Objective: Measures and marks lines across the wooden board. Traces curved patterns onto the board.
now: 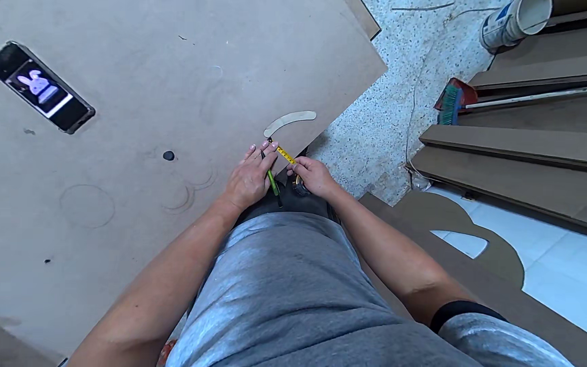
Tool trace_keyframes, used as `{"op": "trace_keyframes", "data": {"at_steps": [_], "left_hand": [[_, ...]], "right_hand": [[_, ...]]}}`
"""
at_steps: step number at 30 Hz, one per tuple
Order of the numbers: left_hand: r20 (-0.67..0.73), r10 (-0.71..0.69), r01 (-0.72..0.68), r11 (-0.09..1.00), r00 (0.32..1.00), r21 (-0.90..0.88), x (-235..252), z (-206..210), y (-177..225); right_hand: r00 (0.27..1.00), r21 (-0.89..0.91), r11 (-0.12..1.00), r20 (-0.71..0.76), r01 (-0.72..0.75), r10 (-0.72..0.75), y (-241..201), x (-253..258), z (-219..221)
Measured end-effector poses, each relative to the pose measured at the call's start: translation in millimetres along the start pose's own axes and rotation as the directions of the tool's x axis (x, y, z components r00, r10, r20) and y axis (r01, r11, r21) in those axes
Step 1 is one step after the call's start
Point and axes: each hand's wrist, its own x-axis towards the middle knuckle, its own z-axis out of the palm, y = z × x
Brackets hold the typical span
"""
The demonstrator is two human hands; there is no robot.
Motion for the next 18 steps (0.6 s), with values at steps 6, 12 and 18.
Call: {"op": "trace_keyframes", "data": {"at_steps": [6,12,18], "left_hand": [[-0.012,-0.050,0.048,0.986,0.999,-0.158,-1.2,-12.1,-1.2],[0.008,-0.081,0.082,0.992,0.997,-0.096,10.7,-23.5,-14.7],[-0.140,-0.307,0.273,0.937,0.941,-0.217,22.6,-38.9,-13.1]], "right_hand": [[1.000,-0.003,1.000,0.017,0.000,0.001,0.5,0.4,-0.9],[1.000,0.027,1.000,0.027,-0.002,0.001,3.8,2.0,-1.1],[0.999,0.049,0.998,0.032,-0.027,0.026,0.5,0.6,-1.4]]}}
